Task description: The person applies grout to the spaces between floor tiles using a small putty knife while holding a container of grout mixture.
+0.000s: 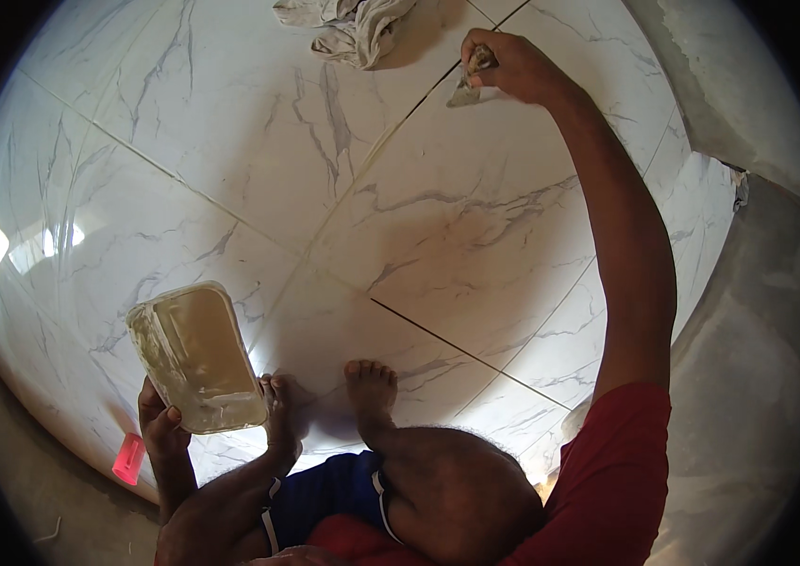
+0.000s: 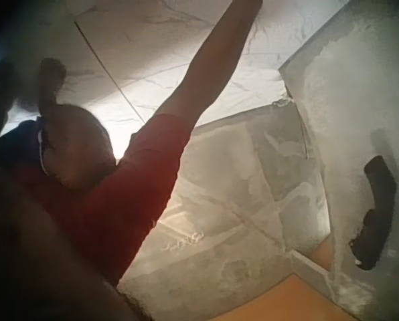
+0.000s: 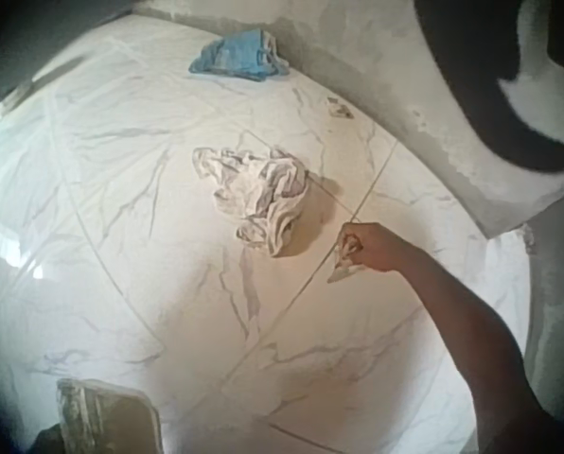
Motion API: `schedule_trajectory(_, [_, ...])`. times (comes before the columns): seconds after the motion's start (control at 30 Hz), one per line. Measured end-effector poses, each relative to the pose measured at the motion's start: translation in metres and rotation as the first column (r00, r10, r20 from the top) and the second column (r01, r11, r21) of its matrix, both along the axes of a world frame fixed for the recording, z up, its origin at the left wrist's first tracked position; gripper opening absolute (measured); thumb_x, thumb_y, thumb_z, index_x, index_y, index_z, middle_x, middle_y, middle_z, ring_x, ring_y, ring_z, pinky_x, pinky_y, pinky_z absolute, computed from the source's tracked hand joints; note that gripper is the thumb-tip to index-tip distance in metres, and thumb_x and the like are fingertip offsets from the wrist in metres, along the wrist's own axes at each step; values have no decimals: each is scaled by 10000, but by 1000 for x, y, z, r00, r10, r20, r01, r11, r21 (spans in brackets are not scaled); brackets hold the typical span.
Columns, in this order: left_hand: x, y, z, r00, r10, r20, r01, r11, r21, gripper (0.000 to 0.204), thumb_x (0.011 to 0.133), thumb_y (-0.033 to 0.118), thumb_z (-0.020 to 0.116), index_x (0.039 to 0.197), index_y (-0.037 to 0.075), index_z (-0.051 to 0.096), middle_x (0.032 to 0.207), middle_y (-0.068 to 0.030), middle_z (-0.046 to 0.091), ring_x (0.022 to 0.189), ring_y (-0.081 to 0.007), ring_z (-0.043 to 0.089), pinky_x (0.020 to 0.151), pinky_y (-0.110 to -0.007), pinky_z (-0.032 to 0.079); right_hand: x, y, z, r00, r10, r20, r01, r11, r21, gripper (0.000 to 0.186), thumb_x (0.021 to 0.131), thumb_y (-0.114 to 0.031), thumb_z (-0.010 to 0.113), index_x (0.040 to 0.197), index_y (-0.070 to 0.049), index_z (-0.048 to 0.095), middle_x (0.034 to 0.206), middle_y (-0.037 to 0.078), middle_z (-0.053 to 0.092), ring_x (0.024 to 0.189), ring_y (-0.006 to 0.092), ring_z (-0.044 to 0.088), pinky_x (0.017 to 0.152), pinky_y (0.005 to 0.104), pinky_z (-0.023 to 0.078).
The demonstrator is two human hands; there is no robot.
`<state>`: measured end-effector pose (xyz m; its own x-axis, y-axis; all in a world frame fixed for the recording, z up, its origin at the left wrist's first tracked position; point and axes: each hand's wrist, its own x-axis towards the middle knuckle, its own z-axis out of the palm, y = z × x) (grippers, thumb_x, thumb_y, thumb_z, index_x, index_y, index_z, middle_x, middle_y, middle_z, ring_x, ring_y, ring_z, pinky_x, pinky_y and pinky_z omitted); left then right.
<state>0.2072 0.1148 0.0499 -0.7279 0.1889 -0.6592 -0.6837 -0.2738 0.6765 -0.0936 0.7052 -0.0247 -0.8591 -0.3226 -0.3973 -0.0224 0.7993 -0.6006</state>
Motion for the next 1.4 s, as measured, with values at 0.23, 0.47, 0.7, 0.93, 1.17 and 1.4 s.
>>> schedule_trajectory(0.23, [-3, 7, 0, 1000, 17, 3, -17, 1000, 19, 856, 755, 232, 797, 1417, -147, 409, 1317, -209, 595, 1205, -285, 590, 1034, -385, 463, -40, -23, 12, 993, 15, -116, 7, 982, 189, 168, 852, 11, 666, 1003, -40, 614, 839, 62, 685, 752, 151, 637, 667, 327, 516])
schedule_trajectory(0.47, [-4, 7, -2, 1000, 8, -7, -8, 1000, 19, 874, 751, 236, 810, 1422, -143, 399, 1310, -208, 596, 1188, -285, 601, 1011, -385, 484, -7, 5, 6, 994, -30, -110, 17, 993, -119, 208, 831, 25, 711, 986, -73, 613, 875, 27, 674, 823, 136, 626, 784, 318, 500])
schedule_trajectory(0.7, [-5, 4, -4, 1000, -20, -7, 20, 1000, 13, 883, 747, 269, 820, 1413, -139, 410, 1299, -203, 599, 1173, -282, 606, 993, -379, 492, -29, -9, -7, 992, 114, -49, -114, 993, 0, 178, 854, -25, 731, 997, -72, 635, 906, 13, 678, 852, 114, 623, 804, 293, 503])
schedule_trajectory(0.93, [-4, 4, -2, 998, -55, 1, 55, 998, 8, 896, 748, 301, 820, 1408, -144, 409, 1294, -200, 596, 1169, -282, 601, 990, -375, 482, -72, -42, 1, 978, 113, 174, -137, 981, 135, 144, 804, 47, 666, 929, -19, 641, 874, 82, 713, 780, 174, 680, 715, 322, 537])
schedule_trajectory(1.17, [6, 0, 1, 999, -36, -33, 36, 999, -8, 913, 750, 317, 816, 1416, -147, 400, 1309, -205, 586, 1188, -291, 591, 1012, -384, 470, -44, -32, 33, 989, 147, -12, -146, 987, 69, 148, 815, 44, 668, 951, -10, 642, 883, 102, 726, 799, 177, 695, 747, 338, 553])
schedule_trajectory(1.4, [0, 4, -7, 998, 19, -68, -13, 996, 90, 816, 791, 236, 826, 1427, -79, 424, 1288, -179, 635, 1128, -260, 661, 997, -382, 528, 62, -57, 4, 924, -222, -311, 207, 975, -80, 256, 843, -177, 803, 1021, -75, 650, 828, 41, 697, 746, 111, 653, 696, 299, 550])
